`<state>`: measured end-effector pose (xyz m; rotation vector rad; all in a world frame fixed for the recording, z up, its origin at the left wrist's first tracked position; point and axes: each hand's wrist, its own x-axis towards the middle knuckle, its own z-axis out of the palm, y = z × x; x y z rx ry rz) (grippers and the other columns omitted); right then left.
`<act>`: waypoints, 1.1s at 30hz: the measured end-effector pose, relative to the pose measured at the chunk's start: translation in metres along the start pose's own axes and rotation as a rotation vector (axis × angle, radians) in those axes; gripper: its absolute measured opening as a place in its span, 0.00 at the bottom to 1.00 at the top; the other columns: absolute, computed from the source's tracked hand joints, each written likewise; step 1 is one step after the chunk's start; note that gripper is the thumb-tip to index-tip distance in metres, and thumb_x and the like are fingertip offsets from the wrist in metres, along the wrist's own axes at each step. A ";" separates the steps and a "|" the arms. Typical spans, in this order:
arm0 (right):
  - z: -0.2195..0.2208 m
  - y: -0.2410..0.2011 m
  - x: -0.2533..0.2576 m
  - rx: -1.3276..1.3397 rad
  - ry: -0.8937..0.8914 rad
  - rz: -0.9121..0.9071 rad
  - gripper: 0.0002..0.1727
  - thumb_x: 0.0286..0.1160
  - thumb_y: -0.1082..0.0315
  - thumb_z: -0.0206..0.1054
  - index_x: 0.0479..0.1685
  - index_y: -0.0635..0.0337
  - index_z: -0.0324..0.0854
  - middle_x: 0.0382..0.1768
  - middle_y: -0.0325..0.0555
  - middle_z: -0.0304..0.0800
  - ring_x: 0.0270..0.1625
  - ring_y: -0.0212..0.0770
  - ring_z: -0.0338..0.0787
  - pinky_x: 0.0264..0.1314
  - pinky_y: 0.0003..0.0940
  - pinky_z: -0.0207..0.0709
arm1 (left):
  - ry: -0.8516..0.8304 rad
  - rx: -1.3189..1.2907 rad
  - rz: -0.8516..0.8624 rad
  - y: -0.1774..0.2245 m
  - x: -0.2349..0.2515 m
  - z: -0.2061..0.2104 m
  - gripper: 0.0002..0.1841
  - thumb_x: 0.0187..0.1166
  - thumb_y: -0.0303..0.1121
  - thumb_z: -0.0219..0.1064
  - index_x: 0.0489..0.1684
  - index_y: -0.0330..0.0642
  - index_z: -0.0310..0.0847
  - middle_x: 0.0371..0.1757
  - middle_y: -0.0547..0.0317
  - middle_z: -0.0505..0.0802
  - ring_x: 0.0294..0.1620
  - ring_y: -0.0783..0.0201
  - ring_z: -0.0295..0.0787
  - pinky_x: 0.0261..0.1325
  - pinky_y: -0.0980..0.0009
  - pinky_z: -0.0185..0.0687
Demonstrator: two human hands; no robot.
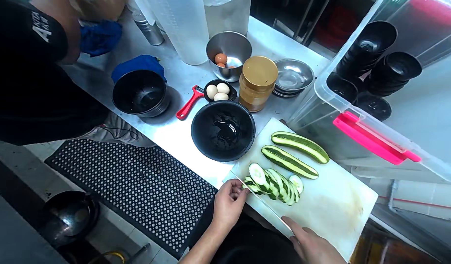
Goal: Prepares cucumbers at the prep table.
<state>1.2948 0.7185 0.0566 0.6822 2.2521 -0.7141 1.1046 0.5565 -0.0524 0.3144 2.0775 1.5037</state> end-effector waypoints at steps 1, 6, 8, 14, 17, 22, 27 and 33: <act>0.000 0.000 0.001 0.002 0.000 -0.001 0.29 0.87 0.62 0.57 0.88 0.37 0.67 0.43 0.60 0.91 0.39 0.62 0.94 0.39 0.59 0.87 | 0.006 -0.006 -0.003 0.000 0.000 0.001 0.13 0.72 0.37 0.75 0.49 0.43 0.85 0.39 0.63 0.94 0.35 0.68 0.93 0.39 0.72 0.93; -0.001 -0.005 0.002 0.002 -0.012 0.026 0.30 0.87 0.62 0.57 0.89 0.37 0.66 0.44 0.61 0.91 0.39 0.62 0.94 0.39 0.59 0.87 | 0.013 -0.023 -0.009 -0.001 0.002 0.001 0.12 0.72 0.36 0.75 0.47 0.43 0.85 0.38 0.63 0.94 0.35 0.68 0.94 0.38 0.72 0.93; -0.001 -0.006 0.000 -0.010 -0.002 0.036 0.30 0.87 0.63 0.57 0.89 0.36 0.66 0.43 0.61 0.91 0.38 0.62 0.94 0.37 0.58 0.87 | 0.013 -0.033 -0.013 0.000 0.002 0.002 0.12 0.72 0.35 0.75 0.48 0.43 0.85 0.38 0.63 0.95 0.34 0.68 0.93 0.38 0.72 0.93; 0.000 -0.004 -0.001 -0.003 0.022 0.030 0.30 0.87 0.62 0.57 0.89 0.40 0.67 0.43 0.62 0.91 0.38 0.63 0.94 0.38 0.60 0.86 | -0.051 0.008 -0.030 0.006 0.001 0.008 0.09 0.76 0.37 0.71 0.45 0.42 0.87 0.37 0.64 0.94 0.35 0.70 0.92 0.40 0.71 0.92; -0.001 -0.003 -0.001 -0.008 0.037 0.023 0.30 0.87 0.61 0.57 0.89 0.39 0.66 0.43 0.61 0.91 0.37 0.62 0.94 0.37 0.58 0.87 | -0.043 -0.013 -0.067 0.010 0.005 0.009 0.10 0.77 0.35 0.70 0.49 0.42 0.83 0.40 0.61 0.93 0.32 0.66 0.93 0.35 0.68 0.93; 0.000 0.004 -0.005 0.052 0.069 0.002 0.29 0.88 0.59 0.57 0.88 0.44 0.67 0.42 0.61 0.92 0.38 0.63 0.94 0.39 0.59 0.87 | -0.156 0.047 -0.144 0.022 0.013 0.004 0.19 0.78 0.38 0.72 0.64 0.45 0.80 0.56 0.59 0.91 0.36 0.66 0.94 0.43 0.67 0.96; -0.001 0.010 -0.004 0.093 0.058 -0.006 0.29 0.87 0.59 0.57 0.89 0.44 0.67 0.44 0.60 0.93 0.41 0.62 0.94 0.42 0.61 0.87 | -0.146 0.021 -0.167 0.026 0.020 0.007 0.14 0.77 0.39 0.72 0.55 0.45 0.83 0.45 0.61 0.94 0.34 0.65 0.94 0.41 0.65 0.96; -0.004 0.007 -0.003 0.082 0.032 0.019 0.29 0.87 0.60 0.57 0.89 0.44 0.66 0.45 0.60 0.93 0.43 0.63 0.94 0.44 0.61 0.86 | -0.144 0.054 -0.131 0.024 0.023 0.011 0.13 0.76 0.41 0.73 0.51 0.46 0.83 0.40 0.63 0.93 0.32 0.67 0.92 0.38 0.68 0.93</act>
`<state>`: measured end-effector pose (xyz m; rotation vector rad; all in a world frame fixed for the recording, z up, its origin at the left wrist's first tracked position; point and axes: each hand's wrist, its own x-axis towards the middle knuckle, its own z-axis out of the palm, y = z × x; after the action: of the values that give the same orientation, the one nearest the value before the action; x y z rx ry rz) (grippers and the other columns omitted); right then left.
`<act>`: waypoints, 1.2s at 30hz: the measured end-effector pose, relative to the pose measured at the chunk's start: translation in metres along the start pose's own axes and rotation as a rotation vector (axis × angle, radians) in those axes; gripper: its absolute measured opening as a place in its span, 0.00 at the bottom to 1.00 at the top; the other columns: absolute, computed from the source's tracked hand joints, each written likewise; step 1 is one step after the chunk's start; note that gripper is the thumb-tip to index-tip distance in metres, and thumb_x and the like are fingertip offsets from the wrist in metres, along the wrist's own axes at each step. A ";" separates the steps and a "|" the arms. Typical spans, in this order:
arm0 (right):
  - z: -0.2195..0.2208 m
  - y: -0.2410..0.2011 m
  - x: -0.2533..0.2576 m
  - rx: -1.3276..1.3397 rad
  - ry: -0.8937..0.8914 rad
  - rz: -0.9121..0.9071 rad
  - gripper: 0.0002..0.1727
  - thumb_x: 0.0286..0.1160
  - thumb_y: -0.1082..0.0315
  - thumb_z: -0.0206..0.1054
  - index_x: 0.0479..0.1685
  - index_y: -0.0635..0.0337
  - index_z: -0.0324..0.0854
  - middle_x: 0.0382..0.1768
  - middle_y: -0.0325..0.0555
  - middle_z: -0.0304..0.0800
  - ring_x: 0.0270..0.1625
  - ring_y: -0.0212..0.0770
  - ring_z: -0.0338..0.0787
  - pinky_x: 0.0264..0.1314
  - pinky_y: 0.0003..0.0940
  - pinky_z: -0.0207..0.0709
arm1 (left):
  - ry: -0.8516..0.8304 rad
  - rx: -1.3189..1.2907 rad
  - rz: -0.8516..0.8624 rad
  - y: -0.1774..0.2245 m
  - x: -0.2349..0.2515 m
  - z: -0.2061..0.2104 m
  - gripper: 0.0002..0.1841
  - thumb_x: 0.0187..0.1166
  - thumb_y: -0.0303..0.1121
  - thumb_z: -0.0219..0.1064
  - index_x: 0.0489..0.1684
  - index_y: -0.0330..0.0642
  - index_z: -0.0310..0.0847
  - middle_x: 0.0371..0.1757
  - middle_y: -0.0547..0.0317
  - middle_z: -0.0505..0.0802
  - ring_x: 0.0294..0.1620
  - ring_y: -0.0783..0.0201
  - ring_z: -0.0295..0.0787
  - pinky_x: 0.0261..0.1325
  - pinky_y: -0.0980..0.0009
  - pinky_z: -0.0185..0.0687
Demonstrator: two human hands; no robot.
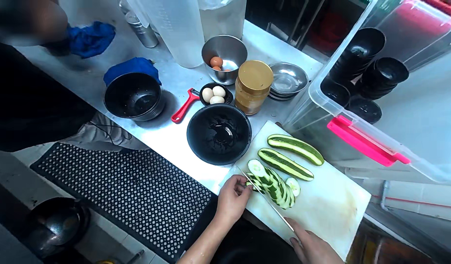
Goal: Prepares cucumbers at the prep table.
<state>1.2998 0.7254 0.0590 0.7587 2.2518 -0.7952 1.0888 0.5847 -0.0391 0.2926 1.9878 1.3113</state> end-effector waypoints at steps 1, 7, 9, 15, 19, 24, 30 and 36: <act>-0.001 0.000 0.000 -0.002 0.000 -0.005 0.29 0.88 0.60 0.57 0.89 0.44 0.66 0.45 0.60 0.93 0.44 0.63 0.94 0.45 0.61 0.86 | 0.003 0.004 0.003 -0.001 0.000 0.000 0.13 0.75 0.42 0.73 0.51 0.47 0.83 0.40 0.63 0.93 0.33 0.67 0.92 0.38 0.68 0.93; -0.002 0.002 0.003 -0.024 -0.006 -0.017 0.28 0.88 0.59 0.57 0.88 0.42 0.66 0.44 0.59 0.93 0.43 0.63 0.94 0.44 0.61 0.86 | 0.028 0.012 0.019 -0.005 0.000 0.002 0.13 0.75 0.42 0.73 0.50 0.47 0.84 0.38 0.65 0.93 0.32 0.69 0.92 0.38 0.69 0.93; -0.001 0.001 0.006 -0.017 -0.002 -0.008 0.29 0.88 0.60 0.57 0.88 0.42 0.66 0.45 0.60 0.93 0.43 0.63 0.94 0.44 0.62 0.86 | 0.038 0.009 0.023 -0.006 -0.001 0.003 0.14 0.74 0.43 0.74 0.50 0.46 0.85 0.38 0.65 0.93 0.33 0.69 0.92 0.38 0.69 0.93; 0.000 -0.003 0.017 -0.028 -0.009 -0.013 0.29 0.88 0.60 0.57 0.88 0.40 0.65 0.45 0.57 0.93 0.43 0.61 0.94 0.45 0.59 0.87 | 0.069 -0.010 0.016 -0.006 -0.003 0.006 0.14 0.72 0.42 0.75 0.49 0.46 0.85 0.38 0.66 0.94 0.33 0.70 0.93 0.39 0.70 0.93; 0.006 -0.003 0.035 -0.031 -0.058 -0.022 0.29 0.88 0.60 0.56 0.89 0.40 0.63 0.46 0.57 0.93 0.46 0.61 0.94 0.49 0.60 0.86 | 0.081 -0.028 0.042 -0.009 -0.004 0.007 0.14 0.72 0.41 0.75 0.48 0.45 0.86 0.37 0.66 0.94 0.33 0.71 0.93 0.38 0.71 0.93; 0.010 -0.004 0.048 -0.034 -0.099 -0.010 0.28 0.89 0.60 0.55 0.88 0.40 0.62 0.46 0.58 0.92 0.48 0.61 0.94 0.51 0.60 0.86 | 0.094 -0.002 0.097 -0.014 -0.005 0.009 0.14 0.73 0.41 0.75 0.49 0.44 0.85 0.40 0.64 0.93 0.35 0.71 0.92 0.39 0.73 0.92; 0.017 0.007 0.037 0.006 -0.056 -0.083 0.29 0.88 0.60 0.56 0.89 0.41 0.65 0.48 0.60 0.93 0.48 0.63 0.94 0.50 0.62 0.86 | 0.127 0.066 0.216 -0.020 -0.012 0.010 0.15 0.73 0.37 0.73 0.52 0.39 0.82 0.47 0.58 0.89 0.36 0.70 0.90 0.38 0.73 0.92; 0.020 0.012 0.030 0.023 0.081 -0.163 0.27 0.89 0.57 0.57 0.87 0.37 0.68 0.46 0.58 0.92 0.45 0.61 0.94 0.46 0.59 0.87 | 0.128 0.160 0.289 -0.020 -0.020 0.009 0.14 0.73 0.33 0.69 0.53 0.38 0.82 0.51 0.56 0.89 0.37 0.70 0.91 0.38 0.72 0.93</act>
<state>1.2963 0.7285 0.0218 0.6344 2.4047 -0.8825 1.1126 0.5714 -0.0496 0.6048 2.2257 1.3767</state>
